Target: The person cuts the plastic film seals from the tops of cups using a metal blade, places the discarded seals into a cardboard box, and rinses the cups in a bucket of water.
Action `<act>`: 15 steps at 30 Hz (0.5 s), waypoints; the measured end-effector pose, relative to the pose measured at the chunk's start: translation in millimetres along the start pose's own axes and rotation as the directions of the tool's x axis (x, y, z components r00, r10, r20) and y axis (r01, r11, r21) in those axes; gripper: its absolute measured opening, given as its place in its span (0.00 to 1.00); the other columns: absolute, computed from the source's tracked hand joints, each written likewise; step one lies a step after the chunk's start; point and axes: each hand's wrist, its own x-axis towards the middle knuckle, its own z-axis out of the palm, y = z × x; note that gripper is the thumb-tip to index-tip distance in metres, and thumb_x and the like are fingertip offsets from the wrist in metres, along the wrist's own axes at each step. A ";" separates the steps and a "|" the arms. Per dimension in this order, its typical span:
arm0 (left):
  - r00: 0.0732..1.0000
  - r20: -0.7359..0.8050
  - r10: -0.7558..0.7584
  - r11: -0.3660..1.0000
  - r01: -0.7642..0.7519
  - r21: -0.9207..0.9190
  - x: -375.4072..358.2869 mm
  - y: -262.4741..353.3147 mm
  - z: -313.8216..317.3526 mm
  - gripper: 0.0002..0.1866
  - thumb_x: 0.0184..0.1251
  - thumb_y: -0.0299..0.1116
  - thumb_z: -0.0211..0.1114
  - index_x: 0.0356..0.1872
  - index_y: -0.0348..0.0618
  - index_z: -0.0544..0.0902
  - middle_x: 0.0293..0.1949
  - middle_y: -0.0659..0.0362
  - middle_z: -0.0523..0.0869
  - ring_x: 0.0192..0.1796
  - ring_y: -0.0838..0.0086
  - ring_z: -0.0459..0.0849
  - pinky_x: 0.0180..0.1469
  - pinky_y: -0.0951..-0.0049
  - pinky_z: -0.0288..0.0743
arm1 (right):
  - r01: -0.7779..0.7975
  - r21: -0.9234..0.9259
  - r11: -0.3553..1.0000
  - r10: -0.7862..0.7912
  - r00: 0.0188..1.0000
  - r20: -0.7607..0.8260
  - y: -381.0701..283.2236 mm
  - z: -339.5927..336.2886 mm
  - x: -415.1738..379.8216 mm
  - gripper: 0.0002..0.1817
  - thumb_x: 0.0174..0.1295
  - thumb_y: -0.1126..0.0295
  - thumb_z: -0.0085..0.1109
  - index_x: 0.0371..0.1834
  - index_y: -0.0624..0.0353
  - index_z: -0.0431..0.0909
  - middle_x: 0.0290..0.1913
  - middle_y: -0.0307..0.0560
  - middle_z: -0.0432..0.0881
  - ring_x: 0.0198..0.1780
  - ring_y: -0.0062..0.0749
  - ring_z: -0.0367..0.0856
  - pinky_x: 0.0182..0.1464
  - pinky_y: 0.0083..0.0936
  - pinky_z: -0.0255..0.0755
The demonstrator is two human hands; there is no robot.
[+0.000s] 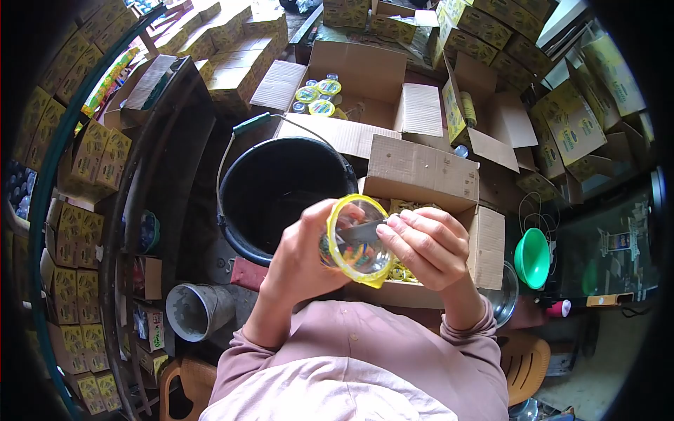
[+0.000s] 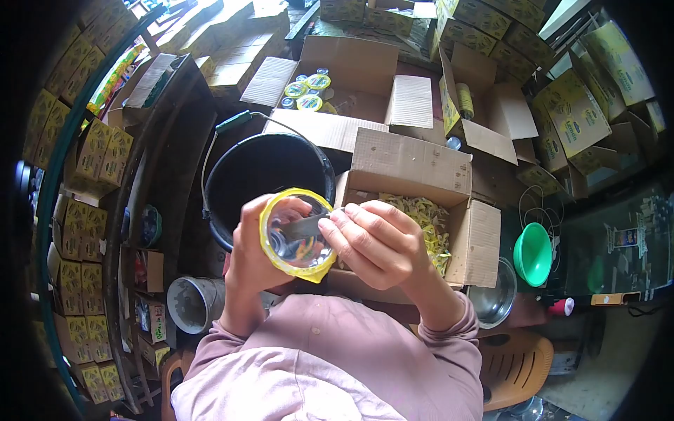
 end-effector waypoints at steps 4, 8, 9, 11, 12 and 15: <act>1.000 0.016 0.006 0.999 -0.005 -0.041 2.0 0.8 1.6 0.38 0.38 0.28 0.77 0.53 0.37 0.64 0.41 0.53 0.81 0.40 0.68 0.84 0.43 0.73 0.78 | 0.005 -0.001 1.000 -0.005 1.000 0.004 2.1 -0.8 -0.8 0.09 0.44 0.74 0.62 0.31 0.58 0.84 0.31 0.40 0.82 0.35 0.25 0.80 0.39 0.23 0.77; 1.000 0.014 -0.007 0.998 0.008 -0.058 2.1 -1.0 3.4 0.38 0.39 0.28 0.77 0.53 0.38 0.64 0.40 0.53 0.81 0.40 0.68 0.84 0.42 0.73 0.78 | -0.018 0.012 1.000 0.017 0.999 0.042 1.0 -6.1 1.2 0.09 0.44 0.75 0.62 0.31 0.59 0.83 0.31 0.40 0.82 0.35 0.26 0.80 0.38 0.22 0.77; 1.000 0.007 -0.012 0.999 0.013 -0.049 1.7 -1.5 3.5 0.38 0.39 0.28 0.77 0.53 0.38 0.64 0.40 0.53 0.81 0.40 0.68 0.84 0.42 0.73 0.78 | -0.021 0.006 1.000 0.020 0.999 0.043 0.3 -7.9 0.9 0.09 0.44 0.75 0.62 0.31 0.59 0.83 0.31 0.40 0.82 0.35 0.26 0.80 0.39 0.22 0.77; 1.000 -0.005 -0.021 0.999 0.021 -0.032 1.4 -2.3 3.9 0.38 0.38 0.28 0.77 0.53 0.38 0.65 0.40 0.54 0.81 0.40 0.68 0.84 0.41 0.73 0.78 | -0.026 -0.009 1.000 0.026 0.999 0.046 -1.2 -12.3 -1.2 0.09 0.44 0.75 0.62 0.31 0.58 0.83 0.31 0.40 0.82 0.35 0.25 0.80 0.39 0.22 0.77; 1.000 -0.002 -0.019 1.000 0.019 -0.014 1.6 -2.4 3.5 0.38 0.38 0.28 0.77 0.53 0.39 0.65 0.40 0.53 0.81 0.39 0.68 0.84 0.41 0.72 0.78 | -0.039 -0.017 0.999 0.040 0.998 0.054 -2.6 -14.2 -2.8 0.09 0.44 0.75 0.62 0.31 0.58 0.84 0.30 0.40 0.82 0.35 0.25 0.81 0.39 0.22 0.77; 1.000 0.008 -0.020 1.000 0.019 0.025 2.2 -1.5 3.0 0.38 0.37 0.28 0.77 0.52 0.39 0.65 0.40 0.53 0.81 0.39 0.67 0.84 0.40 0.71 0.78 | -0.050 -0.038 0.998 0.052 0.996 0.076 -2.1 -18.7 -5.8 0.09 0.44 0.75 0.62 0.31 0.58 0.84 0.30 0.40 0.82 0.35 0.25 0.81 0.40 0.22 0.76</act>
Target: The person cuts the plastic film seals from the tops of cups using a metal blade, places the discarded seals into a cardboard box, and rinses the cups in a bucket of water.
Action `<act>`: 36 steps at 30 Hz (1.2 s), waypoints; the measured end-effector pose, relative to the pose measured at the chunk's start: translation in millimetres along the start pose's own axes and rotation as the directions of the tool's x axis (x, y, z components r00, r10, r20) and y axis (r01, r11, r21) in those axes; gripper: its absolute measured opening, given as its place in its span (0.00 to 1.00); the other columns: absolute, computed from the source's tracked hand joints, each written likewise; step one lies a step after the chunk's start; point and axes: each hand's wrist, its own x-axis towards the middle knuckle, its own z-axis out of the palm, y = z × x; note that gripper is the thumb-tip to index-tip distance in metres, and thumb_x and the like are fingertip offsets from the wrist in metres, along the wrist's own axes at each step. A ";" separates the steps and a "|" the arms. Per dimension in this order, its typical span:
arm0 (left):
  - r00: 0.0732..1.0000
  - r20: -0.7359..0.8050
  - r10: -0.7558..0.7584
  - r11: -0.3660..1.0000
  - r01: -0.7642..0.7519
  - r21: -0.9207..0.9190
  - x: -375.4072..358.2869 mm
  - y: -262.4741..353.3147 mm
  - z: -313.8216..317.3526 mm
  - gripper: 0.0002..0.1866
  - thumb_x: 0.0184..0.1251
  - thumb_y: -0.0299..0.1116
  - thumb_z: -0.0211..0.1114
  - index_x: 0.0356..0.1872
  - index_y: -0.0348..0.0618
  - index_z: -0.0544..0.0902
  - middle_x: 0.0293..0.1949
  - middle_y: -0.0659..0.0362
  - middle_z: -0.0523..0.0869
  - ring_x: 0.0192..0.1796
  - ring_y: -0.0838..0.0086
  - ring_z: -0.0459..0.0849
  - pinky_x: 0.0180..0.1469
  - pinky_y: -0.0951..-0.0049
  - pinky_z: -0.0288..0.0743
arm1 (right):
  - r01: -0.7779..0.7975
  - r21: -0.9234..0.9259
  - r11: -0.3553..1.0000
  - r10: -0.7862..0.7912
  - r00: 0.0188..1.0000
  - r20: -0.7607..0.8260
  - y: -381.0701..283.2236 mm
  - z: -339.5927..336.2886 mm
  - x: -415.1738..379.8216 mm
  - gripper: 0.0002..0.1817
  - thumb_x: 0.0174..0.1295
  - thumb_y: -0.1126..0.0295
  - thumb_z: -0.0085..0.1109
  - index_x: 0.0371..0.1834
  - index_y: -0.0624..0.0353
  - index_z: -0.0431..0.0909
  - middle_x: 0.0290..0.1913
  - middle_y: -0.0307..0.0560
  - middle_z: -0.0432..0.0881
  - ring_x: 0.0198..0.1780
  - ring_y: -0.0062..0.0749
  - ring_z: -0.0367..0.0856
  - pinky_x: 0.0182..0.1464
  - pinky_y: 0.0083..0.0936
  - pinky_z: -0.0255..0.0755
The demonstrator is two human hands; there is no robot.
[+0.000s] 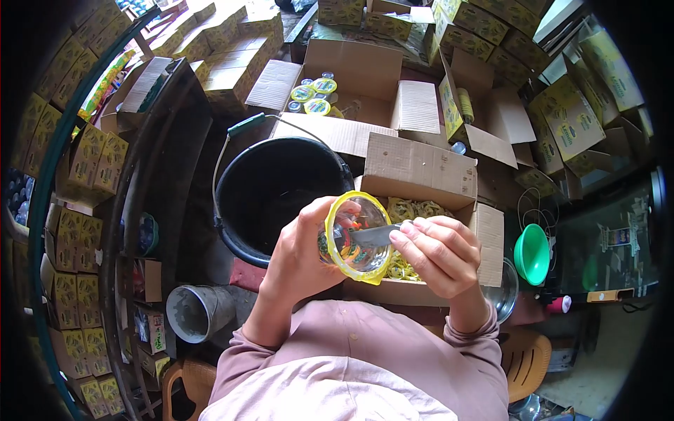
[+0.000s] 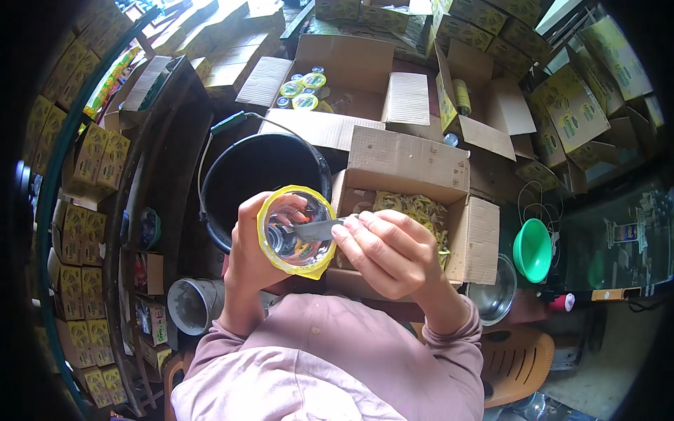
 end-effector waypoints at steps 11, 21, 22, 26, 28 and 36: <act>0.998 0.039 0.042 0.994 -0.038 -0.099 0.8 6.8 4.0 0.37 0.39 0.27 0.76 0.52 0.38 0.64 0.41 0.53 0.81 0.40 0.68 0.84 0.39 0.74 0.78 | 0.014 0.001 1.000 -0.014 1.000 -0.028 4.7 -0.4 -1.4 0.08 0.43 0.74 0.62 0.29 0.58 0.84 0.29 0.40 0.82 0.35 0.26 0.81 0.39 0.23 0.77; 0.992 0.099 0.072 0.985 -0.055 -0.164 4.5 16.8 3.8 0.39 0.37 0.26 0.77 0.52 0.37 0.63 0.41 0.51 0.81 0.41 0.68 0.84 0.42 0.73 0.78 | 0.050 -0.001 0.999 -0.050 0.997 -0.063 5.1 -1.7 0.9 0.08 0.42 0.74 0.63 0.29 0.58 0.84 0.29 0.39 0.81 0.35 0.25 0.81 0.38 0.22 0.77; 0.992 0.101 0.074 0.986 -0.058 -0.155 5.0 16.9 3.8 0.39 0.37 0.26 0.77 0.52 0.37 0.63 0.41 0.51 0.81 0.41 0.68 0.84 0.42 0.73 0.78 | 0.047 -0.001 0.999 -0.047 0.997 -0.057 5.2 -2.5 0.8 0.08 0.42 0.74 0.63 0.29 0.58 0.84 0.29 0.39 0.81 0.35 0.25 0.81 0.38 0.22 0.77; 0.990 0.108 0.089 0.985 -0.071 -0.158 7.0 16.4 3.8 0.39 0.37 0.26 0.77 0.53 0.37 0.62 0.41 0.51 0.82 0.41 0.67 0.84 0.42 0.73 0.78 | 0.038 -0.006 0.999 -0.038 0.998 -0.046 3.5 -7.2 -1.1 0.09 0.43 0.74 0.64 0.30 0.57 0.84 0.30 0.39 0.82 0.35 0.24 0.81 0.39 0.21 0.77; 0.990 0.113 0.087 0.982 -0.065 -0.180 7.0 15.8 4.8 0.39 0.37 0.26 0.77 0.53 0.37 0.62 0.41 0.51 0.82 0.41 0.67 0.84 0.42 0.73 0.78 | 0.031 -0.011 0.999 -0.032 0.999 -0.043 2.8 -9.3 -2.9 0.09 0.43 0.74 0.64 0.30 0.57 0.84 0.30 0.39 0.82 0.35 0.24 0.81 0.40 0.21 0.77; 0.983 0.155 0.096 0.972 -0.059 -0.229 9.1 16.9 8.4 0.40 0.37 0.28 0.77 0.53 0.36 0.62 0.41 0.51 0.81 0.40 0.67 0.84 0.42 0.73 0.77 | 0.036 -0.008 0.999 -0.037 0.997 -0.070 7.9 -9.6 -6.8 0.09 0.43 0.74 0.64 0.30 0.56 0.84 0.30 0.39 0.82 0.35 0.25 0.81 0.41 0.22 0.77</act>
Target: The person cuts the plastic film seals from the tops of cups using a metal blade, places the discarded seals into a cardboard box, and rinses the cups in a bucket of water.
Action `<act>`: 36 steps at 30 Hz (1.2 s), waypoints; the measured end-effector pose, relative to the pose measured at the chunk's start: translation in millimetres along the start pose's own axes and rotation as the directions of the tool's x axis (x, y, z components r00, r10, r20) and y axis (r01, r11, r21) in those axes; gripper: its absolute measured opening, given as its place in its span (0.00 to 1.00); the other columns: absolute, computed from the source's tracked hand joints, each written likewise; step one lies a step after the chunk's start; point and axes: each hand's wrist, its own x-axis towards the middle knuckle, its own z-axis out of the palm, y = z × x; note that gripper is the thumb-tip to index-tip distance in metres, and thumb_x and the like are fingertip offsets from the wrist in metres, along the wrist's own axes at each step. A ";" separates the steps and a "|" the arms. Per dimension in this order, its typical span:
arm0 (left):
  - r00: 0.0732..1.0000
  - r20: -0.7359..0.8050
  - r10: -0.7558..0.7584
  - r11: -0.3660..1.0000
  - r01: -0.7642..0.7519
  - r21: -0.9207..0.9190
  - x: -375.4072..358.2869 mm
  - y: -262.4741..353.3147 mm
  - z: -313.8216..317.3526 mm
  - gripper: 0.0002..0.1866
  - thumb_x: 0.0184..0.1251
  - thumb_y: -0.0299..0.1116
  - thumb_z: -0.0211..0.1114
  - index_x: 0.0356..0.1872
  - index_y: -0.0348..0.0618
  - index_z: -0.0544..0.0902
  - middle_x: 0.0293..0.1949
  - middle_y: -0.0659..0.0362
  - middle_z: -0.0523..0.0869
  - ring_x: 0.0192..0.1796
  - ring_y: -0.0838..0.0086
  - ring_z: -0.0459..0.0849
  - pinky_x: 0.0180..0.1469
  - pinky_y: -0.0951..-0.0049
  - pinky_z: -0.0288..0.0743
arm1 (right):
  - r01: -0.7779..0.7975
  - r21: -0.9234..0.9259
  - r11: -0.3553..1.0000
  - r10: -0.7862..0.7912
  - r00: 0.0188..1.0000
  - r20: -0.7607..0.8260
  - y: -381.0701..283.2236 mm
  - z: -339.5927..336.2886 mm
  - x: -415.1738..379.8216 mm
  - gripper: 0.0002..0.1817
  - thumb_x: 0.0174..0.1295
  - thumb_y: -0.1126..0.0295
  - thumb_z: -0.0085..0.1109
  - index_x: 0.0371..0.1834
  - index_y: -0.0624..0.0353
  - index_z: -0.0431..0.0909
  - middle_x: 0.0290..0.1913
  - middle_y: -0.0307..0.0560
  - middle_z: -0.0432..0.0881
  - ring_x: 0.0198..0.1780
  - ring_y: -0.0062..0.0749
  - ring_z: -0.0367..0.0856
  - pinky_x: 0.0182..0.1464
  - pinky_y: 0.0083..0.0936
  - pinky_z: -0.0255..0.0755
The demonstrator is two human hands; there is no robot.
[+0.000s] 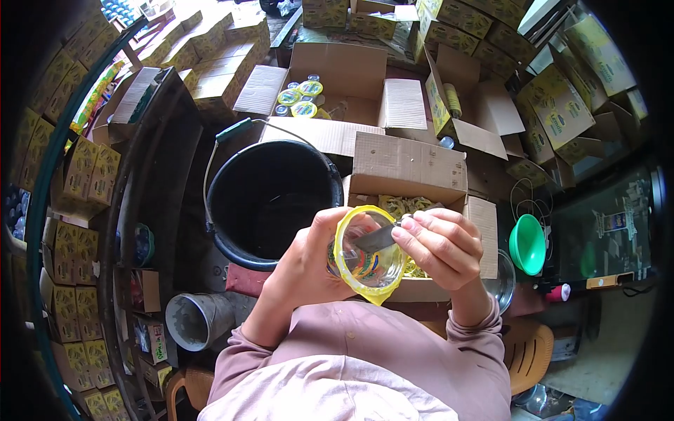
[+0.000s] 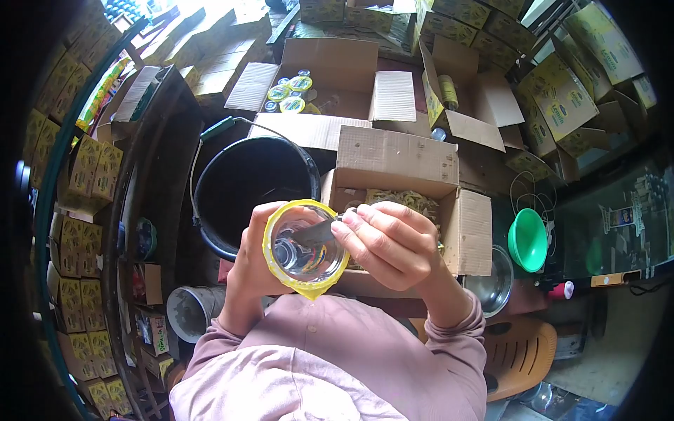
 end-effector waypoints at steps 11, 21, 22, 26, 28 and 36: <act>0.981 0.170 -0.092 0.893 0.157 -0.422 -2.7 -14.6 11.3 0.40 0.36 0.31 0.78 0.53 0.34 0.66 0.41 0.53 0.78 0.42 0.72 0.80 0.48 0.75 0.72 | -0.008 0.050 0.999 0.013 0.995 -0.099 8.1 5.5 -4.4 0.08 0.44 0.71 0.65 0.30 0.56 0.84 0.30 0.39 0.82 0.35 0.25 0.81 0.40 0.22 0.78; 0.983 0.156 -0.100 0.723 0.179 -0.667 -6.8 -44.0 18.9 0.43 0.33 0.28 0.77 0.55 0.35 0.62 0.44 0.52 0.78 0.44 0.73 0.79 0.54 0.73 0.69 | -0.681 0.549 0.485 0.825 0.565 -0.027 22.4 21.4 -72.3 0.11 0.47 0.86 0.63 0.34 0.60 0.80 0.27 0.43 0.80 0.31 0.24 0.79 0.36 0.18 0.73; 0.985 0.134 -0.108 0.746 0.169 -0.644 -9.9 -46.7 17.7 0.43 0.33 0.28 0.77 0.55 0.35 0.62 0.44 0.52 0.78 0.45 0.73 0.79 0.54 0.73 0.69 | -0.756 0.537 0.373 0.862 0.497 0.101 23.9 33.2 -92.2 0.11 0.47 0.85 0.62 0.34 0.60 0.80 0.27 0.43 0.80 0.31 0.26 0.79 0.36 0.20 0.73; 0.974 0.201 -0.108 0.890 0.185 -0.417 -2.1 -37.4 7.6 0.44 0.33 0.27 0.77 0.56 0.35 0.61 0.44 0.52 0.78 0.45 0.73 0.79 0.54 0.73 0.68 | -0.680 -0.255 0.687 0.703 0.535 0.469 19.7 65.0 -170.7 0.13 0.48 0.83 0.58 0.37 0.59 0.81 0.30 0.48 0.81 0.32 0.37 0.80 0.37 0.27 0.73; 0.980 0.181 -0.077 0.835 0.162 -0.526 -0.9 -40.0 8.9 0.45 0.33 0.26 0.78 0.56 0.36 0.60 0.45 0.51 0.78 0.45 0.73 0.79 0.53 0.73 0.70 | -0.875 -0.039 0.482 0.793 0.418 0.443 17.1 60.7 -166.7 0.13 0.47 0.82 0.56 0.37 0.59 0.82 0.30 0.50 0.80 0.33 0.42 0.79 0.38 0.30 0.74; 0.994 0.089 -0.061 0.853 0.099 -0.513 -1.0 -39.0 12.3 0.46 0.35 0.27 0.78 0.58 0.40 0.58 0.45 0.51 0.78 0.42 0.74 0.81 0.46 0.74 0.75 | -0.724 0.104 0.681 0.731 0.680 -0.052 -0.3 5.2 -72.5 0.13 0.43 0.84 0.62 0.33 0.57 0.83 0.27 0.42 0.79 0.29 0.30 0.78 0.31 0.22 0.72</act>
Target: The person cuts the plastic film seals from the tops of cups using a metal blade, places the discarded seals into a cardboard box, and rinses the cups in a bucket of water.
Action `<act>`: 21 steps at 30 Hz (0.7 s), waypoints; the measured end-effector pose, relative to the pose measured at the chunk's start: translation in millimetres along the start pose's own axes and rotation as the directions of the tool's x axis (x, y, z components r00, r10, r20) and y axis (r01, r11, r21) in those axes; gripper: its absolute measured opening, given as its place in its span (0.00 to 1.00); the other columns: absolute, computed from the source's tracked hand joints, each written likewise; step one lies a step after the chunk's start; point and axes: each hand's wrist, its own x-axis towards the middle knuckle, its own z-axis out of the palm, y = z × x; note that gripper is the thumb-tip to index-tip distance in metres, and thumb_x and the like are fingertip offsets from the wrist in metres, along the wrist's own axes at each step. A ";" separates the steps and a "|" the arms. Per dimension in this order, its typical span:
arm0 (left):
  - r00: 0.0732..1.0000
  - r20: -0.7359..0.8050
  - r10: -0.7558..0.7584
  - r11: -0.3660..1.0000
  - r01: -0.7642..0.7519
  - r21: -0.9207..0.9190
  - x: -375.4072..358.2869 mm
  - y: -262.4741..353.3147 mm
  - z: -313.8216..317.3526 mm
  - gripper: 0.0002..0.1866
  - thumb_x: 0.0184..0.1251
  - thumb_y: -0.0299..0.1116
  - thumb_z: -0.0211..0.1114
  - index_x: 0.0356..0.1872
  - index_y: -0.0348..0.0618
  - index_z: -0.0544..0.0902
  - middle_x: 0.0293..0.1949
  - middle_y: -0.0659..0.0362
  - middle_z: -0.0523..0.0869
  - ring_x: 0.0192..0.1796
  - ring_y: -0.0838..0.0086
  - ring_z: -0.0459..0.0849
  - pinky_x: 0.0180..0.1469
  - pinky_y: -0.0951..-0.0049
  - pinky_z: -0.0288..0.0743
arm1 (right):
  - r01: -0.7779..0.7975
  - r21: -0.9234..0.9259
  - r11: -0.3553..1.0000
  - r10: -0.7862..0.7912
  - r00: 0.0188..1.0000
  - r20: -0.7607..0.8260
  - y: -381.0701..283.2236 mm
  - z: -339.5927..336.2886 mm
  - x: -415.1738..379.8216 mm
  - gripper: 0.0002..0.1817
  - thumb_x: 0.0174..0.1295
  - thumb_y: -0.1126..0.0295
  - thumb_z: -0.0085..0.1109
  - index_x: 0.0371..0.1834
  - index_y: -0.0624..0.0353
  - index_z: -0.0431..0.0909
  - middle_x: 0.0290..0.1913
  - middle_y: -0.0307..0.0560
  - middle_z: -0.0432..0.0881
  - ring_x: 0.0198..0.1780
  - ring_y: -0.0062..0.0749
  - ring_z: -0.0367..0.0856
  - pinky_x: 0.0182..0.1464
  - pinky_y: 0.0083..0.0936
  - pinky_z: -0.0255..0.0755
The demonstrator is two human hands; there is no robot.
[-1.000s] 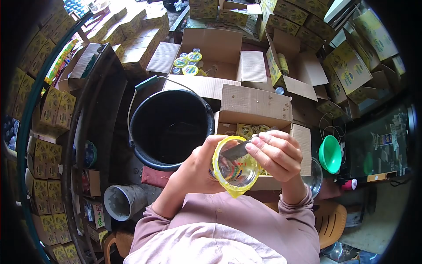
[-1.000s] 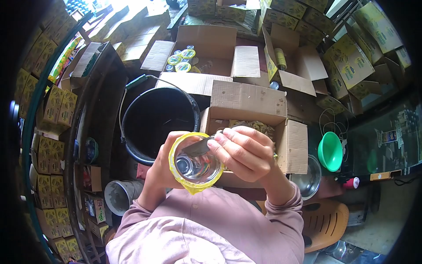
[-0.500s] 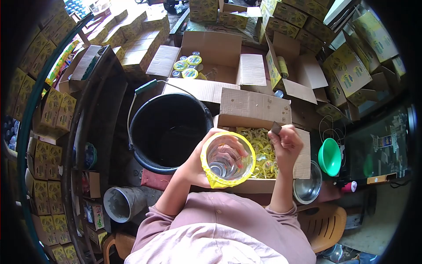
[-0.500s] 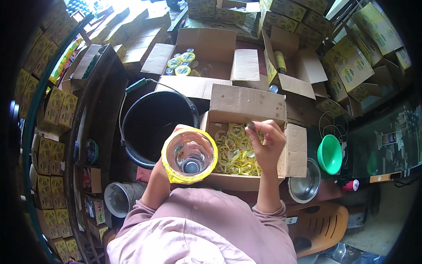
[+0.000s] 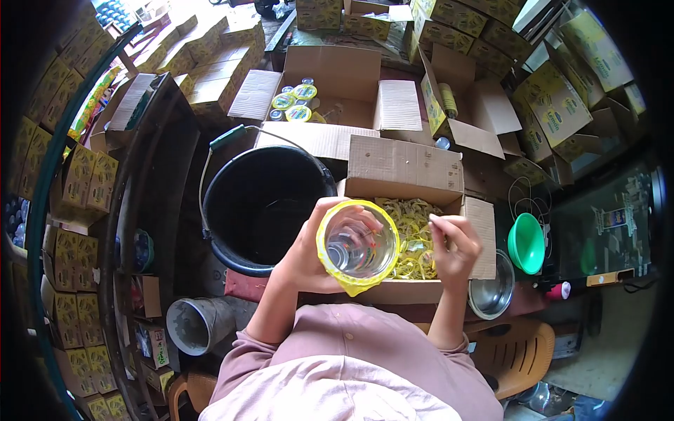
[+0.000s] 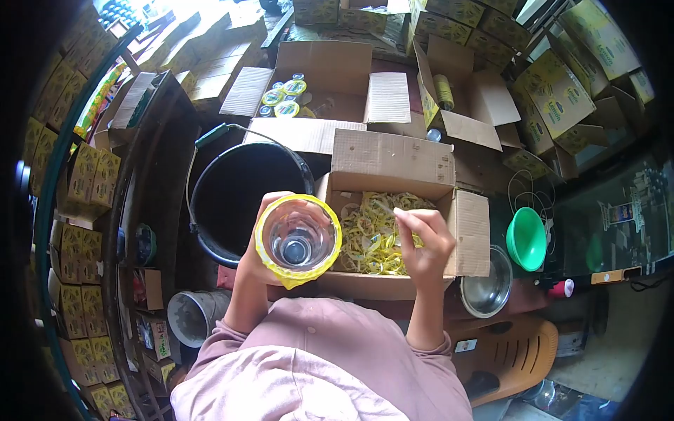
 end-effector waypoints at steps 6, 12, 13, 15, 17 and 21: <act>0.998 0.000 0.061 0.930 -0.057 0.362 1.0 10.6 1.9 0.44 0.37 0.30 0.79 0.57 0.40 0.59 0.44 0.52 0.79 0.40 0.73 0.82 0.43 0.74 0.76 | 0.508 -0.156 0.847 -0.507 0.861 0.048 -56.5 -26.1 34.9 0.11 0.40 0.80 0.66 0.29 0.56 0.84 0.27 0.37 0.78 0.31 0.26 0.77 0.31 0.20 0.74; 0.999 0.003 0.037 0.886 -0.034 0.462 -0.8 23.9 2.4 0.43 0.39 0.31 0.77 0.57 0.40 0.59 0.43 0.53 0.80 0.39 0.72 0.82 0.43 0.74 0.76 | 0.648 -0.210 0.732 -0.609 0.760 0.227 -63.8 -23.8 41.8 0.09 0.42 0.76 0.65 0.30 0.57 0.84 0.29 0.37 0.79 0.33 0.25 0.78 0.36 0.22 0.75; 0.999 0.008 0.033 0.882 -0.032 0.471 -1.0 25.5 2.3 0.43 0.39 0.31 0.77 0.57 0.40 0.60 0.43 0.53 0.80 0.39 0.72 0.82 0.43 0.74 0.76 | 0.661 -0.210 0.720 -0.618 0.749 0.237 -63.0 -23.7 41.6 0.09 0.43 0.76 0.64 0.30 0.57 0.84 0.29 0.37 0.80 0.33 0.25 0.78 0.37 0.22 0.75; 1.000 0.013 0.024 0.883 -0.027 0.469 -0.9 27.4 2.1 0.43 0.39 0.31 0.77 0.57 0.40 0.60 0.44 0.53 0.80 0.39 0.71 0.82 0.42 0.74 0.76 | 0.687 -0.210 0.695 -0.639 0.725 0.258 -59.5 -23.5 42.2 0.09 0.44 0.75 0.64 0.31 0.57 0.84 0.30 0.37 0.80 0.34 0.24 0.78 0.39 0.22 0.75; 1.000 0.013 0.010 0.893 -0.015 0.450 -1.5 29.1 2.2 0.43 0.39 0.31 0.77 0.57 0.39 0.60 0.44 0.53 0.80 0.39 0.70 0.82 0.42 0.74 0.76 | 0.705 -0.207 0.678 -0.655 0.708 0.264 -58.7 -23.6 43.8 0.10 0.44 0.75 0.64 0.32 0.57 0.84 0.30 0.37 0.80 0.35 0.24 0.78 0.39 0.22 0.75; 0.999 0.034 0.024 0.887 -0.036 0.459 0.9 32.9 3.5 0.42 0.39 0.31 0.77 0.57 0.39 0.60 0.44 0.52 0.80 0.40 0.68 0.83 0.44 0.73 0.76 | 0.719 -0.197 0.666 -0.671 0.693 0.263 -60.4 -21.5 43.1 0.10 0.44 0.74 0.63 0.32 0.56 0.84 0.31 0.37 0.80 0.36 0.24 0.78 0.41 0.22 0.75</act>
